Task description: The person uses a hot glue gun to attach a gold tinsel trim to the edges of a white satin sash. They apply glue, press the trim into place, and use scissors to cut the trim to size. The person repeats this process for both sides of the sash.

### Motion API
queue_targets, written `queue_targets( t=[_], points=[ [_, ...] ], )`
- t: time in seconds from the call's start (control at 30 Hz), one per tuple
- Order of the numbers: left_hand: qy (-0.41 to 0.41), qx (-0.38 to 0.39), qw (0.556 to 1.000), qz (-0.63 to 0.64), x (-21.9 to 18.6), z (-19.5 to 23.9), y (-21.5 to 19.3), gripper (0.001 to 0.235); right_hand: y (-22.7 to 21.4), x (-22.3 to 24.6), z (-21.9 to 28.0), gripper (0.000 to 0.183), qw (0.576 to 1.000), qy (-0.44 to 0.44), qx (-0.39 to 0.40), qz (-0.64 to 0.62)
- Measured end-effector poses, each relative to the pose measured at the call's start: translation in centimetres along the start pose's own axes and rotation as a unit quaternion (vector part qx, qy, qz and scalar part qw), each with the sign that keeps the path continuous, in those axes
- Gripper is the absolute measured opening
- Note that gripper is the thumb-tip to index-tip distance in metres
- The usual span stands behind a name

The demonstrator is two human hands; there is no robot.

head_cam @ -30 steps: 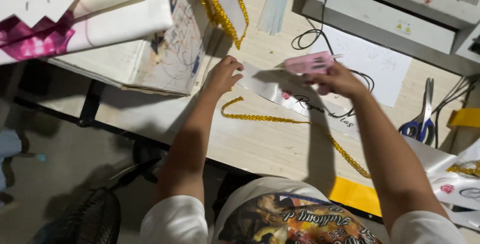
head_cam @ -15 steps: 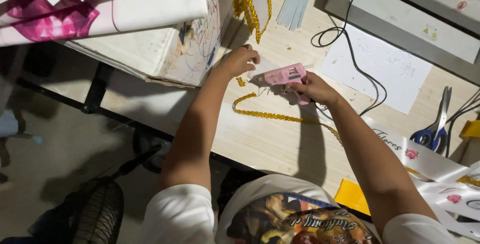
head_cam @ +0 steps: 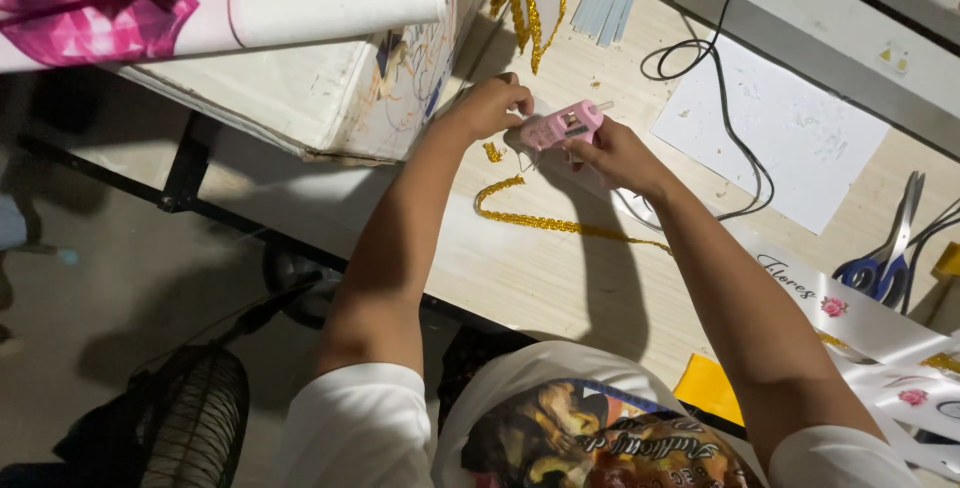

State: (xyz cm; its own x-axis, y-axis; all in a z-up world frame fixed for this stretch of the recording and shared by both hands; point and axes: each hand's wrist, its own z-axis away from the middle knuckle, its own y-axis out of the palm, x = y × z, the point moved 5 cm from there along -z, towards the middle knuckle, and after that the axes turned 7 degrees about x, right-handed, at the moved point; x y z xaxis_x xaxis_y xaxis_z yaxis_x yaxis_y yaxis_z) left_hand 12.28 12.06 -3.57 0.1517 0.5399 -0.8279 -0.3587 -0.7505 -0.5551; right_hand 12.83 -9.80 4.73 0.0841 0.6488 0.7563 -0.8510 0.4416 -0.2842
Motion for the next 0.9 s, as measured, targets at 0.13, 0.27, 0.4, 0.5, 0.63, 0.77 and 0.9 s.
queue_targets(
  t=[0.13, 0.27, 0.4, 0.5, 0.63, 0.77, 0.9],
  points=[
    [-0.003, -0.012, 1.0, -0.011, 0.1, -0.1, 0.0, 0.019, 0.1, 0.2, -0.5, 0.034, 1.0, -0.009, -0.001, 0.029],
    [0.009, -0.033, 0.999, -0.007, 0.4, -0.1, 0.2, 0.021, 0.3, -0.2, -1.1, 0.034, 0.999, -0.006, 0.014, 0.031],
    [-0.003, -0.032, 0.999, -0.012, 0.2, 0.0, 0.1, 0.02, 0.4, 0.2, -0.9, 0.032, 0.999, 0.002, 0.005, 0.033],
    [-0.006, -0.029, 1.0, -0.012, 0.4, 0.0, 0.1, 0.02, 0.4, 0.3, -0.8, 0.031, 0.999, 0.013, 0.002, 0.05],
    [-0.006, -0.029, 0.999, -0.017, 0.2, 0.0, 0.0, 0.021, 0.6, 1.7, -0.1, 0.031, 0.997, 0.045, -0.003, 0.065],
    [0.004, -0.031, 0.999, -0.033, 0.2, 0.0, -0.1, 0.021, 0.7, 0.8, -0.8, 0.032, 0.997, 0.031, -0.005, 0.066],
    [-0.003, -0.028, 0.999, -0.038, -0.1, 0.1, -0.1, 0.02, 0.9, 1.1, -0.6, 0.03, 0.995, 0.031, -0.011, 0.09]
  ],
)
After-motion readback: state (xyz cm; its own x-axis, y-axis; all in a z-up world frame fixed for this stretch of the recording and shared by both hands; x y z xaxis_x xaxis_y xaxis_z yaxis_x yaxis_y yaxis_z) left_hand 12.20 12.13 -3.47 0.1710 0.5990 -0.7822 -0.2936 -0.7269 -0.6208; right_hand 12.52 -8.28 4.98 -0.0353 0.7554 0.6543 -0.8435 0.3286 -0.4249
